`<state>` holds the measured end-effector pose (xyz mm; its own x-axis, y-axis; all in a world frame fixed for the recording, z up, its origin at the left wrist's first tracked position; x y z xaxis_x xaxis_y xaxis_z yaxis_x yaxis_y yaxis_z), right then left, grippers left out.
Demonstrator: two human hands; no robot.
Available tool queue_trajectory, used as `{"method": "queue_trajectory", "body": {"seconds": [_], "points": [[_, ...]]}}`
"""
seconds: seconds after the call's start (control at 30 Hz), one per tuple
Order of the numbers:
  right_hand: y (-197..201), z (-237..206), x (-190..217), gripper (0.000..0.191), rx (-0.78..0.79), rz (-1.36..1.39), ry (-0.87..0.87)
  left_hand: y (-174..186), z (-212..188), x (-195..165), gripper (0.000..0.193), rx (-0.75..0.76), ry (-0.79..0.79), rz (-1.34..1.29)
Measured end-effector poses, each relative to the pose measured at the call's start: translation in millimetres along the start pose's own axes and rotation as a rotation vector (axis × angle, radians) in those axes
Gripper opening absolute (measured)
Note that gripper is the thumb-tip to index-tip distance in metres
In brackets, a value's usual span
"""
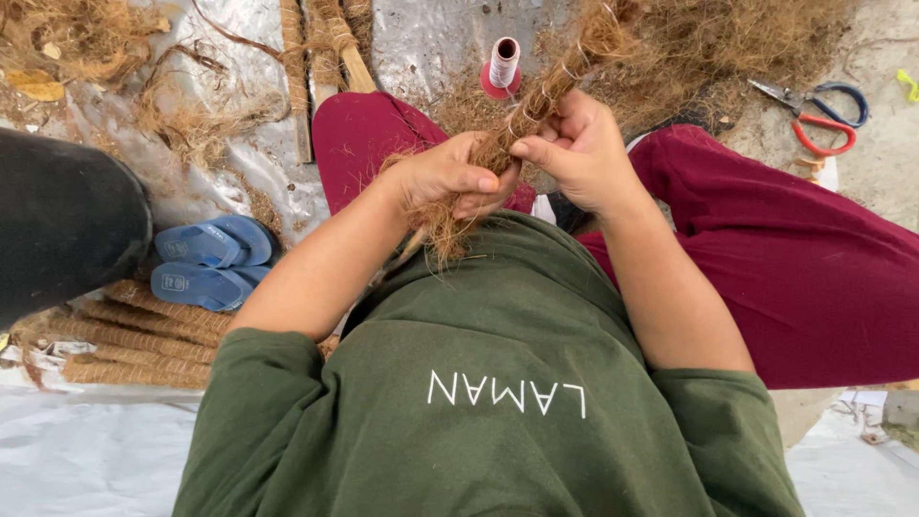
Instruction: The person sits on the floor and wraps coconut fiber around a broom handle using white twine. They repeatedly pull twine from a spool, wrap it around the fiber-covered handle, and tighten it to secure the fibers in place.
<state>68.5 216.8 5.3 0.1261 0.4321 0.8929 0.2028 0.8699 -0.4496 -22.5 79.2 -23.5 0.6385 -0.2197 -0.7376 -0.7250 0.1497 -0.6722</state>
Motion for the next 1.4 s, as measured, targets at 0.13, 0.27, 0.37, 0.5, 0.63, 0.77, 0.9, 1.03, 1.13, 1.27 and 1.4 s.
{"method": "queue_trajectory", "body": {"seconds": [0.13, 0.27, 0.37, 0.5, 0.63, 0.77, 0.9, 1.03, 1.13, 1.27, 1.4], "points": [[2.3, -4.2, 0.5, 0.031, -0.059, -0.095, 0.011, -2.7, 1.1, -11.4, 0.056, -0.085, -0.081, 0.172], [0.7, -4.9, 0.0, 0.023, -0.177, -0.249, 0.088, -10.3, -11.1, -21.8, 0.051, -0.248, -0.044, 0.18], [-4.3, -4.6, 5.6, 0.026, -0.253, -0.464, 0.147, -14.3, -16.7, -26.8, 0.045, -0.356, -0.016, 0.231], [-14.0, -6.0, 25.4, 0.034, -0.272, -0.831, 0.272, -16.8, -19.0, -22.1, 0.046, -0.595, -0.069, 0.524], [-16.0, -9.0, 32.8, 0.034, -0.142, -0.981, 0.204, -10.9, -20.0, -21.2, 0.045, -0.663, -0.166, 0.623], [-9.5, -13.1, 14.3, 0.038, -0.083, -0.679, 0.055, -2.8, -23.6, -27.2, 0.04, -0.68, -0.238, 0.501], [7.1, -12.5, -16.8, 0.04, -0.119, -0.162, -0.138, -3.2, -26.7, -28.6, 0.039, -0.579, -0.182, 0.29], [14.0, 3.9, -33.3, 0.034, -0.019, -0.012, -0.231, -2.4, -23.4, -23.5, 0.038, -0.439, -0.067, 0.233], [10.1, 7.4, -29.5, 0.018, 0.073, -0.06, -0.303, -0.6, -17.2, -12.7, 0.041, -0.219, 0.056, 0.093], [-0.5, -2.4, -7.0, 0.041, 0.123, -0.096, -0.241, -8.7, -8.5, 7.7, 0.042, 0.129, 0.127, -0.24], [-2.8, -3.7, -1.0, 0.044, 0.117, -0.251, -0.217, -8.6, -4.1, 18.5, 0.04, 0.246, 0.134, -0.345]]}}
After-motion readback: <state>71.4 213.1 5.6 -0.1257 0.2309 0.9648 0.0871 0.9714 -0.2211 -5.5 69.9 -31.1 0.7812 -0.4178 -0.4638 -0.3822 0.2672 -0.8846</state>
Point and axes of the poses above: each hand's wrist, its own z-axis towards the middle knuckle, its own y-axis out of the back of the hand, x = y × z, the point moved 5 cm from there along z, towards the middle knuckle, and after that the axes turned 4 degrees about z, right-handed, at the moved point
